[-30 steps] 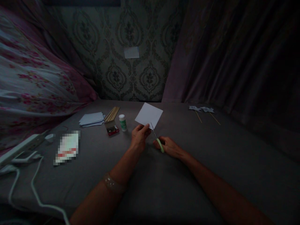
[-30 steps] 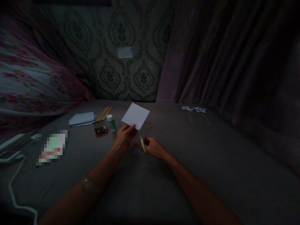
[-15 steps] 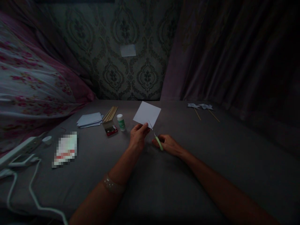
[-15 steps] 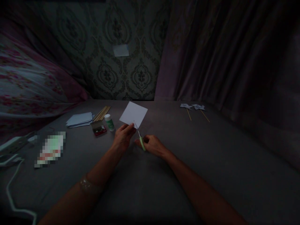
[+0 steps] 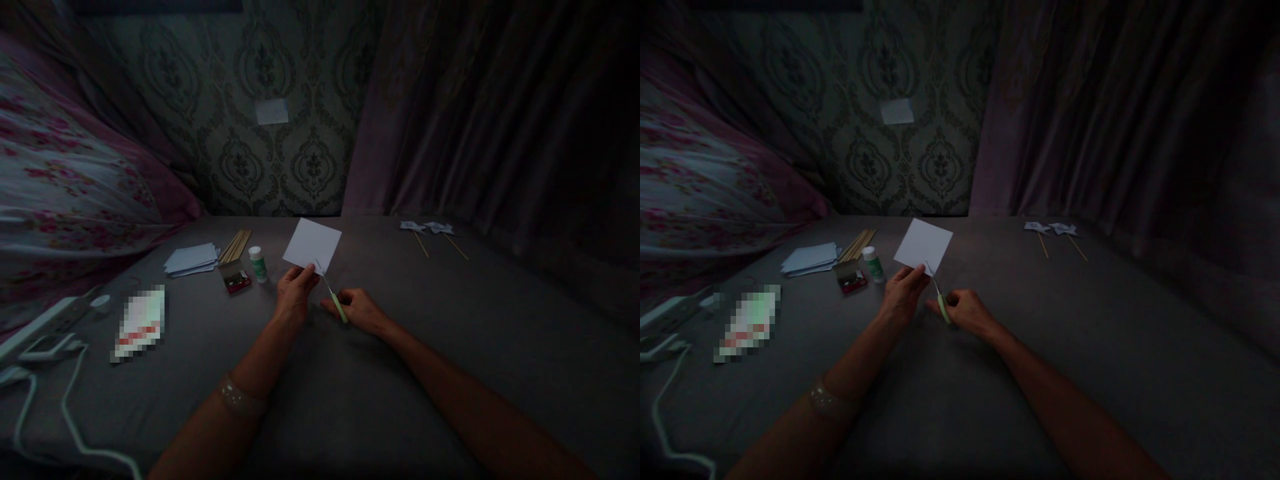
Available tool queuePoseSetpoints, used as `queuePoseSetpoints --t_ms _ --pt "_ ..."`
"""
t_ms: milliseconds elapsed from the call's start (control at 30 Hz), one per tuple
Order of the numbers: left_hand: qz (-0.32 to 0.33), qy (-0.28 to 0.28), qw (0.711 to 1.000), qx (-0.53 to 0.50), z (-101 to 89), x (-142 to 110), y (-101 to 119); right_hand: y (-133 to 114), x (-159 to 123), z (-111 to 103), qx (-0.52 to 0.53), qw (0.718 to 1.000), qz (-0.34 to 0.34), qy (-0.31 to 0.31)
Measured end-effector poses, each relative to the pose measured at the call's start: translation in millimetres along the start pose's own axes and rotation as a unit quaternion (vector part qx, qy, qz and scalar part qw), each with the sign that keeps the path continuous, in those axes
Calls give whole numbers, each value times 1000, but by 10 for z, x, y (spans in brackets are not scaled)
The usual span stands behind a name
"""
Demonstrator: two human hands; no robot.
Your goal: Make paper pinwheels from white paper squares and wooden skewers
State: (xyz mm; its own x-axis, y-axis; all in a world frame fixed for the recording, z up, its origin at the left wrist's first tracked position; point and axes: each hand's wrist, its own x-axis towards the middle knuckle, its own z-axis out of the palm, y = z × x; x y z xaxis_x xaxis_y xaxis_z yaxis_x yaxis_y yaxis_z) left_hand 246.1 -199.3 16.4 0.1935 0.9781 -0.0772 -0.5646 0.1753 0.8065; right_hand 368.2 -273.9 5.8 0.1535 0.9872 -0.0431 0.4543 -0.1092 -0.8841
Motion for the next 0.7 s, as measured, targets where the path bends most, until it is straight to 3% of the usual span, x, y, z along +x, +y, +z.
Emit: queuePoseSetpoints --t_ms 700 --pt "16 -11 1000 -9 8 -12 -3 81 37 51 2 1000 -4 26"
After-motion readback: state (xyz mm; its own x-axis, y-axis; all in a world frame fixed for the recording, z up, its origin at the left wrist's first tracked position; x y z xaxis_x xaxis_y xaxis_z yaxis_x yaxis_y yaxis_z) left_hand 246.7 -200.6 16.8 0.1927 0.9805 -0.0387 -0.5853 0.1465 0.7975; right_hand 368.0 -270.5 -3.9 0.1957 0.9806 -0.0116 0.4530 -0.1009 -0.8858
